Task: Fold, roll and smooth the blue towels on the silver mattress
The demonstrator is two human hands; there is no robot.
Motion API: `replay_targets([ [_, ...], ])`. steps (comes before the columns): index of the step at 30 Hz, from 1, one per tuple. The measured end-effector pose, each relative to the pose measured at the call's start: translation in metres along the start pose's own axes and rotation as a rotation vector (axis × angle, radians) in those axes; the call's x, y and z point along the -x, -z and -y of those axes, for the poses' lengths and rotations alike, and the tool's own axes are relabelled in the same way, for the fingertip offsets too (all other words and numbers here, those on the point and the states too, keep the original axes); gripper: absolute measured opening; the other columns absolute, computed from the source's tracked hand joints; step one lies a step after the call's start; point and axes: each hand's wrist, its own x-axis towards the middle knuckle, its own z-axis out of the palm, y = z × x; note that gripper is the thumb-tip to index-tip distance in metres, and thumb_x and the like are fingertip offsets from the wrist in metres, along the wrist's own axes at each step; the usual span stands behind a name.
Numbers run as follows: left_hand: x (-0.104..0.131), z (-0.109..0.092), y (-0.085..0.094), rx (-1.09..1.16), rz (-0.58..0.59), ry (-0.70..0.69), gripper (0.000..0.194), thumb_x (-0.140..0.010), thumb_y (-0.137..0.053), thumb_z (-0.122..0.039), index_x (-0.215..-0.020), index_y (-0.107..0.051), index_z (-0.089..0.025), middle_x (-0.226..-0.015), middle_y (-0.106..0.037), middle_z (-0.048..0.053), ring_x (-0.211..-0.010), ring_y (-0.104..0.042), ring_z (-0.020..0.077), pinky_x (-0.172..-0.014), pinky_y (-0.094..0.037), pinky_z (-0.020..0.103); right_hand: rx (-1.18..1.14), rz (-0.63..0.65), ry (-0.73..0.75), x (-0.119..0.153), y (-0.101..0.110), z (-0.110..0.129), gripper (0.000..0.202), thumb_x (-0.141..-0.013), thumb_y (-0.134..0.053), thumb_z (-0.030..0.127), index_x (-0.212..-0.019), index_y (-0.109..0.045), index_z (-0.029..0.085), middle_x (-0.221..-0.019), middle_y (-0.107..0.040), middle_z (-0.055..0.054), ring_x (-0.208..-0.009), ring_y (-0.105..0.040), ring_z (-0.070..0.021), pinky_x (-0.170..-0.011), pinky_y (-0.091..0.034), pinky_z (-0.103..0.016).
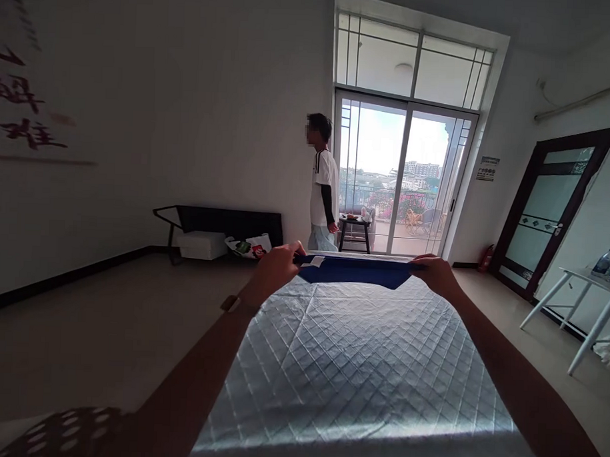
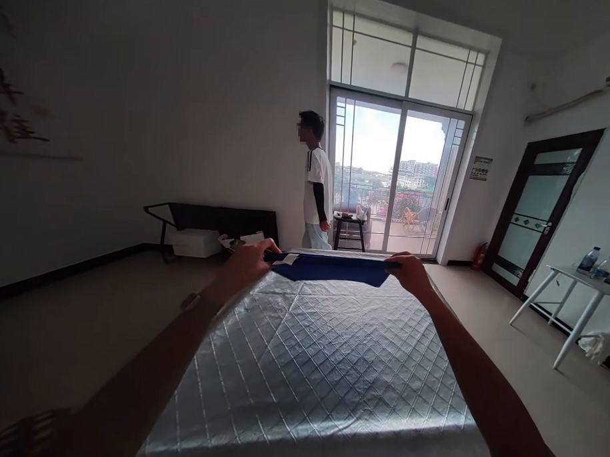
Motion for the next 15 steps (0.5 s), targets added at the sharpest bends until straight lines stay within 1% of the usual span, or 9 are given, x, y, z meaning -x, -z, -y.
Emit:
replay_targets([
  [1,0.014,0.005,-0.011,-0.076,0.019,-0.001,0.014,-0.073,-0.063,-0.022,-0.087,-0.065,-0.023,-0.091,-0.073,0.006,-0.086,-0.067,0.0243,-0.071,-0.044,0.028,-0.016,0.001,-0.007,0.016,-0.011,-0.007,0.024,-0.074,-0.074,0.023,-0.097,-0.08,0.027,-0.108,-0.075,-0.004,-0.092,-0.07,-0.0205,-0.089,-0.056,-0.035],
  [3,0.05,0.016,-0.04,-0.223,0.117,0.001,0.018,-0.078,-0.054,-0.014,-0.091,-0.063,-0.023,-0.098,-0.073,0.007,-0.091,-0.067,0.0232,-0.073,-0.044,0.028,-0.043,0.043,-0.049,0.056,-0.038,-0.022,0.026,-0.077,-0.069,0.023,-0.1,-0.08,0.027,-0.109,-0.074,-0.006,-0.091,-0.07,-0.0205,-0.087,-0.057,-0.035],
  [5,0.092,0.026,-0.071,-0.304,0.272,0.028,0.025,-0.08,-0.047,-0.006,-0.093,-0.062,-0.021,-0.1,-0.072,0.007,-0.093,-0.067,0.0216,-0.073,-0.044,0.027,-0.042,0.126,-0.124,0.101,-0.064,-0.034,0.027,-0.079,-0.065,0.025,-0.101,-0.08,0.025,-0.112,-0.073,-0.006,-0.092,-0.071,-0.0209,-0.088,-0.057,-0.036],
  [6,0.112,0.031,-0.085,-0.341,0.35,0.052,0.029,-0.08,-0.045,-0.002,-0.093,-0.061,-0.021,-0.1,-0.071,0.007,-0.093,-0.067,0.0207,-0.072,-0.045,0.026,-0.019,0.165,-0.191,0.121,-0.075,-0.038,0.027,-0.079,-0.064,0.025,-0.1,-0.08,0.026,-0.112,-0.074,-0.006,-0.093,-0.071,-0.0213,-0.09,-0.056,-0.035],
  [7,0.13,0.034,-0.098,-0.373,0.439,0.057,0.034,-0.078,-0.042,0.002,-0.095,-0.061,-0.021,-0.101,-0.071,0.007,-0.094,-0.067,0.0202,-0.073,-0.045,0.026,0.003,0.197,-0.249,0.139,-0.084,-0.041,0.027,-0.078,-0.063,0.024,-0.099,-0.081,0.028,-0.11,-0.074,-0.004,-0.095,-0.07,-0.022,-0.089,-0.056,-0.034],
  [8,0.146,0.037,-0.108,-0.403,0.499,0.053,0.038,-0.078,-0.04,0.005,-0.097,-0.061,-0.02,-0.104,-0.07,0.007,-0.098,-0.067,0.0202,-0.074,-0.046,0.026,0.018,0.219,-0.287,0.154,-0.091,-0.042,0.028,-0.078,-0.063,0.023,-0.097,-0.081,0.03,-0.108,-0.075,-0.003,-0.095,-0.07,-0.0228,-0.088,-0.056,-0.033],
  [9,0.158,0.039,-0.115,-0.43,0.537,0.05,0.043,-0.077,-0.038,0.008,-0.1,-0.062,-0.02,-0.107,-0.07,0.007,-0.102,-0.066,0.0205,-0.077,-0.047,0.027,0.03,0.233,-0.315,0.166,-0.096,-0.043,0.028,-0.077,-0.063,0.022,-0.096,-0.081,0.032,-0.105,-0.076,-0.001,-0.096,-0.07,-0.0233,-0.086,-0.056,-0.032],
  [11,0.174,0.041,-0.122,-0.472,0.561,0.03,0.051,-0.077,-0.036,0.011,-0.108,-0.062,-0.02,-0.114,-0.068,0.008,-0.112,-0.063,0.0215,-0.082,-0.049,0.028,0.036,0.247,-0.337,0.182,-0.099,-0.042,0.032,-0.076,-0.06,0.018,-0.095,-0.081,0.035,-0.101,-0.076,0.0,-0.095,-0.071,-0.0232,-0.084,-0.057,-0.031],
  [15,0.188,0.039,-0.118,-0.508,0.551,-0.035,0.057,-0.075,-0.035,0.012,-0.113,-0.064,-0.02,-0.116,-0.067,0.009,-0.114,-0.061,0.023,-0.091,-0.049,0.033,0.048,0.251,-0.339,0.203,-0.097,-0.04,0.045,-0.078,-0.048,0.011,-0.102,-0.08,0.033,-0.104,-0.075,-0.001,-0.094,-0.071,-0.0195,-0.086,-0.057,-0.03],
])
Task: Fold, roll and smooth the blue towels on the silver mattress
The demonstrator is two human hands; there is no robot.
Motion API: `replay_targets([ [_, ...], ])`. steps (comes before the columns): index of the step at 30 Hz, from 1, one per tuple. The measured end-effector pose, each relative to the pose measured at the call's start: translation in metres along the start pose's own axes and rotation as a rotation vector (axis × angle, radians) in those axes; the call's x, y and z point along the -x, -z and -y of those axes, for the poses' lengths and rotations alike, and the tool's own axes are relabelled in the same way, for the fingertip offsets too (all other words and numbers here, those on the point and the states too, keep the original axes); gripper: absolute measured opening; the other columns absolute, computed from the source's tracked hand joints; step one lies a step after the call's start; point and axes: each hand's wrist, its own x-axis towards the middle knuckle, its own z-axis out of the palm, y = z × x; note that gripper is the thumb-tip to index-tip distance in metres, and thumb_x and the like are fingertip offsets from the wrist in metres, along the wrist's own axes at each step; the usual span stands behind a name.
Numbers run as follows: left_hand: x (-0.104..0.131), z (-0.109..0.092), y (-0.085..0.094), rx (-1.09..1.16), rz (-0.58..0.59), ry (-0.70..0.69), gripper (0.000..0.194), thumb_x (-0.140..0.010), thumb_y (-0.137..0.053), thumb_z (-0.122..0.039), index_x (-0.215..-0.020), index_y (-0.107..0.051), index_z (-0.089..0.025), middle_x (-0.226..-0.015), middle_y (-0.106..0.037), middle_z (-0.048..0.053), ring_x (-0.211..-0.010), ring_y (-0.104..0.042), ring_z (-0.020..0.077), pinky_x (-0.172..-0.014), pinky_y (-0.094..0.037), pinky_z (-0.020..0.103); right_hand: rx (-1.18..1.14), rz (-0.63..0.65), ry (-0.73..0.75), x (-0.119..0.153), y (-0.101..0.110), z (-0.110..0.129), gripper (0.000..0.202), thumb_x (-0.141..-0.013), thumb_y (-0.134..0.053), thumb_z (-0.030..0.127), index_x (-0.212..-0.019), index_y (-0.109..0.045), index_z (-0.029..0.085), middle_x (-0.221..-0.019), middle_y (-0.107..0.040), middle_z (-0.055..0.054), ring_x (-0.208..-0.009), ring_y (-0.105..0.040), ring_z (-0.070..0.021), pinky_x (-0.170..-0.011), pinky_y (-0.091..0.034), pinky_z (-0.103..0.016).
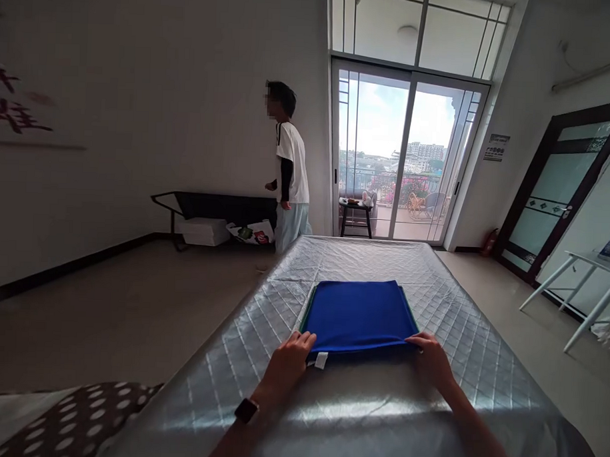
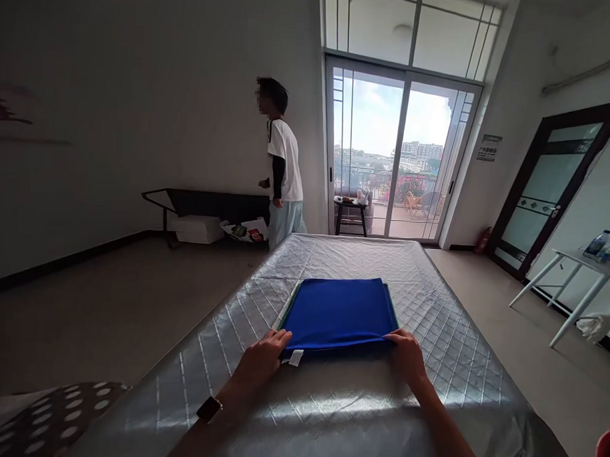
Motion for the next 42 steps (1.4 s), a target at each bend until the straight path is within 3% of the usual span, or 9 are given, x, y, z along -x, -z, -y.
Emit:
replay_targets([
  [5,0.02,-0.003,-0.002,-0.015,-0.029,-0.004,0.053,-0.083,-0.036,0.007,-0.115,-0.066,-0.023,-0.116,-0.069,0.009,-0.112,-0.062,0.0246,-0.095,-0.049,0.038,0.018,0.019,-0.018,0.027,-0.007,-0.004,0.053,-0.079,-0.043,0.006,-0.107,-0.078,0.035,-0.108,-0.075,0.0,-0.091,-0.072,-0.0169,-0.085,-0.056,-0.028],
  [12,0.052,0.001,0.0,0.012,0.164,-0.004,0.061,-0.082,-0.033,0.008,-0.126,-0.062,-0.023,-0.133,-0.063,0.008,-0.123,-0.058,0.0216,-0.103,-0.045,0.038,0.269,0.122,-0.066,0.057,-0.001,0.005,0.047,-0.08,-0.05,0.014,-0.11,-0.078,0.036,-0.121,-0.072,-0.001,-0.113,-0.062,-0.0251,-0.101,-0.045,-0.041],
  [16,0.05,-0.003,0.008,0.043,0.105,-0.018,0.046,-0.084,-0.038,0.002,-0.11,-0.067,-0.022,-0.119,-0.068,0.008,-0.113,-0.062,0.0239,-0.098,-0.047,0.039,0.332,0.036,-0.058,0.051,0.008,0.026,0.038,-0.085,-0.051,0.021,-0.109,-0.078,0.035,-0.129,-0.067,-0.002,-0.117,-0.059,-0.0275,-0.1,-0.045,-0.044],
  [19,0.019,-0.039,0.009,0.224,-0.053,-0.142,0.035,-0.09,-0.039,-0.008,-0.101,-0.069,-0.023,-0.112,-0.069,0.007,-0.108,-0.064,0.021,-0.096,-0.048,0.035,0.315,-0.019,-0.013,0.028,0.003,0.043,0.042,-0.093,-0.045,0.026,-0.127,-0.069,0.029,-0.139,-0.062,-0.005,-0.127,-0.055,-0.0259,-0.109,-0.04,-0.042],
  [23,-0.032,-0.119,-0.009,0.406,-0.204,-0.278,0.033,-0.099,-0.041,-0.03,-0.118,-0.068,-0.024,-0.131,-0.066,0.008,-0.123,-0.059,0.0216,-0.107,-0.045,0.037,0.373,0.091,0.008,0.001,-0.023,0.05,0.051,-0.099,-0.036,0.03,-0.146,-0.052,0.019,-0.154,-0.047,-0.009,-0.144,-0.039,-0.0273,-0.119,-0.029,-0.045],
  [28,-0.052,-0.175,-0.041,0.265,-0.178,-0.293,0.05,-0.103,-0.032,-0.042,-0.144,-0.053,-0.022,-0.154,-0.048,0.01,-0.144,-0.039,0.0281,-0.119,-0.031,0.049,0.443,0.221,0.009,0.006,-0.047,0.036,0.058,-0.097,-0.031,0.021,-0.153,-0.038,0.008,-0.159,-0.035,-0.015,-0.15,-0.027,-0.0266,-0.122,-0.023,-0.044],
  [32,-0.038,-0.155,-0.053,0.223,-0.148,-0.212,0.057,-0.102,-0.029,-0.051,-0.148,-0.048,-0.024,-0.157,-0.043,0.009,-0.148,-0.033,0.0277,-0.121,-0.027,0.049,0.421,0.21,-0.032,0.011,-0.047,0.033,0.06,-0.1,-0.028,0.03,-0.155,-0.032,0.007,-0.16,-0.032,-0.014,-0.152,-0.021,-0.0253,-0.122,-0.022,-0.044],
  [39,0.006,-0.051,-0.071,0.117,-0.186,0.136,0.069,-0.098,-0.031,-0.058,-0.152,-0.042,-0.016,-0.158,-0.04,0.016,-0.148,-0.032,0.0325,-0.12,-0.027,0.052,0.368,0.23,-0.081,0.01,-0.046,0.037,0.062,-0.102,-0.026,0.035,-0.156,-0.029,0.003,-0.162,-0.027,-0.015,-0.152,-0.019,-0.0259,-0.122,-0.023,-0.045],
  [42,0.025,-0.023,-0.082,0.11,-0.229,0.148,0.065,-0.1,-0.032,-0.047,-0.151,-0.041,-0.009,-0.156,-0.041,0.02,-0.148,-0.033,0.0324,-0.118,-0.031,0.05,0.384,0.275,-0.059,0.007,-0.04,0.035,0.061,-0.102,-0.029,0.034,-0.154,-0.033,0.002,-0.161,-0.029,-0.016,-0.151,-0.024,-0.0259,-0.122,-0.024,-0.04],
])
